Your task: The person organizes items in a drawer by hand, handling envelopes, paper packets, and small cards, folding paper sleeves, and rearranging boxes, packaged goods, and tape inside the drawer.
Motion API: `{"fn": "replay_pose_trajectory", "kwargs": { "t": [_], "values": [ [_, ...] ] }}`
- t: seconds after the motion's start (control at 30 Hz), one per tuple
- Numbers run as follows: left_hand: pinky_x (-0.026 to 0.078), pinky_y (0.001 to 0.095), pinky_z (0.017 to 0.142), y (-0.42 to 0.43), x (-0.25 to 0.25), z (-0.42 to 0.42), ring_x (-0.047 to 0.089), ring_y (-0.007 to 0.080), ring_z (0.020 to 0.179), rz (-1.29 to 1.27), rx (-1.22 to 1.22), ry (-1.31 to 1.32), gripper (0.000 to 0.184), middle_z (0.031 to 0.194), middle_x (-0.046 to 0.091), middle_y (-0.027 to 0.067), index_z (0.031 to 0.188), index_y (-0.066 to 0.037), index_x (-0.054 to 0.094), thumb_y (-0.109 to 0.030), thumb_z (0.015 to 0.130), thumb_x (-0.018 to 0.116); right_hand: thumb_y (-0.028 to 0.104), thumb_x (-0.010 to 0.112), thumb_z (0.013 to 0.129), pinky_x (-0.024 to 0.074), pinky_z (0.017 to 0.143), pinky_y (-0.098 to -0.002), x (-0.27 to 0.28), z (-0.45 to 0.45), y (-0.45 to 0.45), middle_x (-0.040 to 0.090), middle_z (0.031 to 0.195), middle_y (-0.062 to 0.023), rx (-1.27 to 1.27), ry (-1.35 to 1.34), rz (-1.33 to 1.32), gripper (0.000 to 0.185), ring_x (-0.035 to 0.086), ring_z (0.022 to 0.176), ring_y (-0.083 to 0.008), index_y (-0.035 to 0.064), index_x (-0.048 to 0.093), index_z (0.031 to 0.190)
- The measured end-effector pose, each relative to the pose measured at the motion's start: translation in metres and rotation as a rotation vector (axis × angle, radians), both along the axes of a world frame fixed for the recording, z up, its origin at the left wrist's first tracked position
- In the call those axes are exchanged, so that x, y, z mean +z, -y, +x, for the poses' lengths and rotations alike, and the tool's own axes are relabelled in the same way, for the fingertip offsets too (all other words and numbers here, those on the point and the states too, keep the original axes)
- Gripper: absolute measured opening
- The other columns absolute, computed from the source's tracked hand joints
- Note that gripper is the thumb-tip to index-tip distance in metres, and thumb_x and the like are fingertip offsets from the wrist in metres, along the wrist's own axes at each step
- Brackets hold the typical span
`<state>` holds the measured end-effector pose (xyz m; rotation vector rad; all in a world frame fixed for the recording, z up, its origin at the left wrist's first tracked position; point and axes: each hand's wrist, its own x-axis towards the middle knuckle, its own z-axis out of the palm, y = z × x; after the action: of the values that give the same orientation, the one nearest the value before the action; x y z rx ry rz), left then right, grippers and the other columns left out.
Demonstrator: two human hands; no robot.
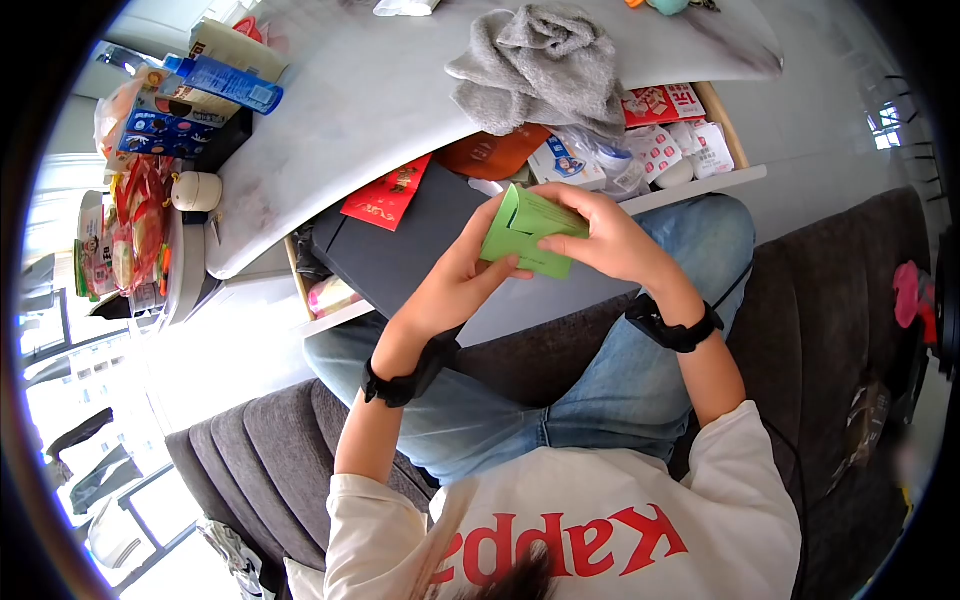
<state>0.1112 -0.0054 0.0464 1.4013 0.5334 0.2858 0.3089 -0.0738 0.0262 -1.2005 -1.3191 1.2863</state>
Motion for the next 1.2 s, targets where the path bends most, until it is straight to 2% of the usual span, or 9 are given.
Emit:
{"fn": "replay_pose_trajectory", "kwargs": {
  "t": [0.27,0.37,0.47,0.57,0.67,0.77,0.87,0.97,1.2],
  "values": [
    [0.049,0.0279,0.082,0.002,0.005,0.002,0.058,0.0159,0.097,0.092,-0.056,-0.042,0.067,0.123,0.048,0.0098,0.144,-0.01,0.014,0.006,0.088,0.048,0.0,0.062,0.079,0.0431,0.086,-0.0272,-0.007,0.005,0.004,0.058,0.107,-0.0046,0.031,-0.059,-0.02,0.046,0.053,0.099,-0.0106,-0.0005,0.048,0.122],
    [0.049,0.0324,0.089,0.001,0.013,0.004,0.05,0.0173,0.109,0.07,-0.077,-0.083,0.07,0.131,0.04,0.0098,0.145,-0.008,0.01,0.008,0.088,0.046,0.0,0.063,0.079,0.0431,0.086,-0.0267,-0.007,0.004,0.005,0.058,0.105,-0.0039,0.016,-0.104,-0.037,0.045,0.052,0.098,-0.0097,-0.0007,0.048,0.121],
    [0.051,0.0302,0.085,0.004,0.019,0.006,0.052,0.0161,0.105,0.112,-0.083,-0.126,0.073,0.132,0.039,0.0101,0.145,-0.01,0.008,0.009,0.087,0.047,0.0,0.063,0.079,0.0433,0.084,-0.0261,-0.005,0.006,0.006,0.058,0.103,-0.0031,0.039,-0.138,-0.05,0.043,0.053,0.096,-0.0091,-0.0008,0.049,0.12],
    [0.053,0.0283,0.078,0.008,0.02,0.006,0.059,0.0157,0.094,0.22,-0.054,-0.152,0.075,0.125,0.047,0.011,0.145,-0.011,0.007,0.009,0.086,0.049,0.001,0.063,0.08,0.0436,0.083,-0.0256,-0.014,0.006,0.007,0.058,0.102,-0.0025,0.052,-0.115,-0.06,0.042,0.053,0.094,-0.0087,-0.0005,0.049,0.119],
    [0.054,0.0275,0.07,0.007,0.031,0.007,0.063,0.0154,0.081,0.286,-0.038,-0.25,0.077,0.109,0.058,0.0117,0.145,-0.01,0.008,0.007,0.085,0.053,0.007,0.064,0.08,0.043,0.077,-0.0248,-0.01,-0.001,0.011,0.059,0.096,-0.0028,0.025,-0.172,-0.036,0.033,0.053,0.087,-0.008,-0.0002,0.052,0.11],
    [0.053,0.0279,0.065,0.008,0.035,0.009,0.064,0.0159,0.071,0.482,0.017,-0.275,0.078,0.092,0.064,0.0117,0.145,-0.008,0.01,0.005,0.084,0.056,0.008,0.063,0.082,0.0429,0.076,-0.0238,-0.01,-0.001,0.009,0.059,0.096,-0.0019,0.062,-0.249,-0.097,0.033,0.052,0.086,-0.0066,0.0001,0.052,0.111],
    [0.052,0.0277,0.061,0.015,0.041,0.01,0.063,0.0155,0.067,0.556,0.04,-0.227,0.075,0.088,0.064,0.0131,0.144,-0.006,0.012,0.003,0.084,0.057,0.008,0.063,0.082,0.0428,0.075,-0.0235,-0.003,-0.001,0.008,0.059,0.097,-0.0017,0.08,-0.346,-0.141,0.034,0.052,0.085,-0.0065,0.0004,0.051,0.114],
    [0.05,0.0318,0.058,0.02,0.032,0.006,0.063,0.02,0.06,0.57,0.09,-0.132,0.067,0.081,0.063,0.0131,0.142,-0.008,0.021,-0.004,0.086,0.058,0.007,0.062,0.083,0.043,0.075,-0.0234,-0.001,-0.002,0.009,0.059,0.098,-0.0017,0.094,-0.416,-0.129,0.036,0.052,0.086,-0.0066,0.0005,0.05,0.116],
    [0.048,0.029,0.057,0.026,0.026,0.004,0.059,0.0163,0.059,0.562,0.118,-0.059,0.063,0.076,0.062,0.0109,0.142,-0.007,0.021,-0.003,0.088,0.055,0.008,0.063,0.082,0.0435,0.08,-0.025,0.004,-0.002,0.014,0.06,0.102,-0.0024,0.133,-0.451,-0.19,0.037,0.055,0.091,-0.0083,0.0006,0.05,0.116]
  ]
}}
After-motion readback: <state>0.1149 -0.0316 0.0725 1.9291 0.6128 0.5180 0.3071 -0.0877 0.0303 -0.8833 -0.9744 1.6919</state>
